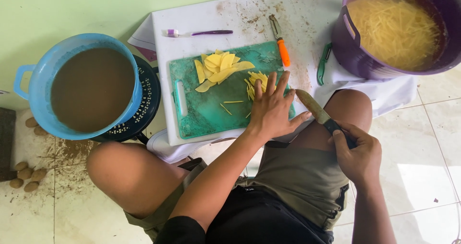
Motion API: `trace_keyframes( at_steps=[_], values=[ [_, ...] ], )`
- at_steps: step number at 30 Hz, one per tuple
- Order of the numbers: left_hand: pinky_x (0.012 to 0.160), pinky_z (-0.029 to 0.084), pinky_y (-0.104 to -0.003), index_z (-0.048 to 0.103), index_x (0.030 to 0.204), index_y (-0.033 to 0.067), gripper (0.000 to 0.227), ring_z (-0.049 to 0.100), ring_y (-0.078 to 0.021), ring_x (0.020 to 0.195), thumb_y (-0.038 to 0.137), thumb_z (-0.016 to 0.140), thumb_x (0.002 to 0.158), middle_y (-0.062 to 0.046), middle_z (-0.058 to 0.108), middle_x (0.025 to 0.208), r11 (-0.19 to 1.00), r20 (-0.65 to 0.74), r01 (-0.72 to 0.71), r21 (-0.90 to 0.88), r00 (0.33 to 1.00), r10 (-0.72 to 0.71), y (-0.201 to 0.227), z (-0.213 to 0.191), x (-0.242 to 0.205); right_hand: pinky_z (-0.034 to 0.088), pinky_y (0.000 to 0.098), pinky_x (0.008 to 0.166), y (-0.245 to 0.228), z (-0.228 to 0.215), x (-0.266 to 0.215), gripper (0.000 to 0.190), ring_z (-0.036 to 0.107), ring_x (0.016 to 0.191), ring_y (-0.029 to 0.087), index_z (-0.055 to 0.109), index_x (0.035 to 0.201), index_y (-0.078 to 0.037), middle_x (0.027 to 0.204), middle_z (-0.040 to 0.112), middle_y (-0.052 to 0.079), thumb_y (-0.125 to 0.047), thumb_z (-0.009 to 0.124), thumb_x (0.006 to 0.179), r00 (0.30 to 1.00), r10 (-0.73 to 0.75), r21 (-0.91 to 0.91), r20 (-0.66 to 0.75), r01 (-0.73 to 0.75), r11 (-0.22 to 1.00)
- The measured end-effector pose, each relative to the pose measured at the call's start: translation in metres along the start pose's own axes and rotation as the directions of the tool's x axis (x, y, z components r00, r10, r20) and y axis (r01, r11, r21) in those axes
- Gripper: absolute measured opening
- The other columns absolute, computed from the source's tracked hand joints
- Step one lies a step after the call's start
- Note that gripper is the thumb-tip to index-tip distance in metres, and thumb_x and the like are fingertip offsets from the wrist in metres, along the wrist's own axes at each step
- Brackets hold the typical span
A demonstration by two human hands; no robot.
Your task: Julienning potato slices into thin strips using a knife on a cutting board.
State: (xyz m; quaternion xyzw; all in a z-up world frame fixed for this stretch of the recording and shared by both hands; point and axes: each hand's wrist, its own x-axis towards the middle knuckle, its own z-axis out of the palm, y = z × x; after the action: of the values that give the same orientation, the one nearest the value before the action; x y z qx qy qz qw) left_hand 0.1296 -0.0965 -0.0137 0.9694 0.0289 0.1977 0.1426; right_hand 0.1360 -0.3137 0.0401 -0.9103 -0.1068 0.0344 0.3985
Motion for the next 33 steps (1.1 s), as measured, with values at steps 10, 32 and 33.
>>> trace_keyframes(
  at_steps=[10, 32, 33],
  values=[
    [0.104, 0.029, -0.068, 0.07, 0.128, 0.0071, 0.071, 0.034, -0.0504, 0.137, 0.063, 0.052, 0.087, -0.022, 0.037, 0.157, 0.994, 0.041, 0.063, -0.093, 0.997, -0.059, 0.0, 0.009, -0.005, 0.042, 0.0245, 0.052, 0.005, 0.002, 0.003, 0.026, 0.054, 0.055, 0.013, 0.077, 0.119, 0.001, 0.071, 0.07, 0.006, -0.004, 0.063, 0.098, 1.0, -0.01, 0.021, -0.007, 0.011, 1.0],
    [0.104, 0.028, -0.061, 0.074, 0.116, 0.0017, 0.052, 0.034, -0.0454, 0.135, 0.043, 0.058, 0.089, -0.022, 0.038, 0.157, 0.994, -0.03, 0.06, -0.095, 0.998, -0.063, 0.006, 0.004, -0.005, 0.041, 0.0236, 0.054, 0.005, -0.003, 0.005, 0.027, 0.055, 0.059, 0.014, 0.075, 0.12, 0.004, 0.071, 0.068, 0.009, -0.001, 0.061, 0.098, 0.999, 0.016, 0.125, 0.036, -0.021, 0.992],
    [0.104, 0.028, -0.06, 0.073, 0.117, 0.0012, 0.052, 0.033, -0.0453, 0.135, 0.043, 0.057, 0.09, -0.022, 0.036, 0.157, 0.994, -0.047, 0.053, -0.091, 0.997, -0.057, 0.006, 0.004, -0.006, 0.041, 0.0233, 0.054, 0.005, -0.002, 0.004, 0.027, 0.054, 0.059, 0.014, 0.075, 0.121, 0.004, 0.072, 0.068, 0.008, -0.001, 0.061, 0.098, 0.999, -0.002, 0.126, 0.038, -0.003, 0.992]
  ],
)
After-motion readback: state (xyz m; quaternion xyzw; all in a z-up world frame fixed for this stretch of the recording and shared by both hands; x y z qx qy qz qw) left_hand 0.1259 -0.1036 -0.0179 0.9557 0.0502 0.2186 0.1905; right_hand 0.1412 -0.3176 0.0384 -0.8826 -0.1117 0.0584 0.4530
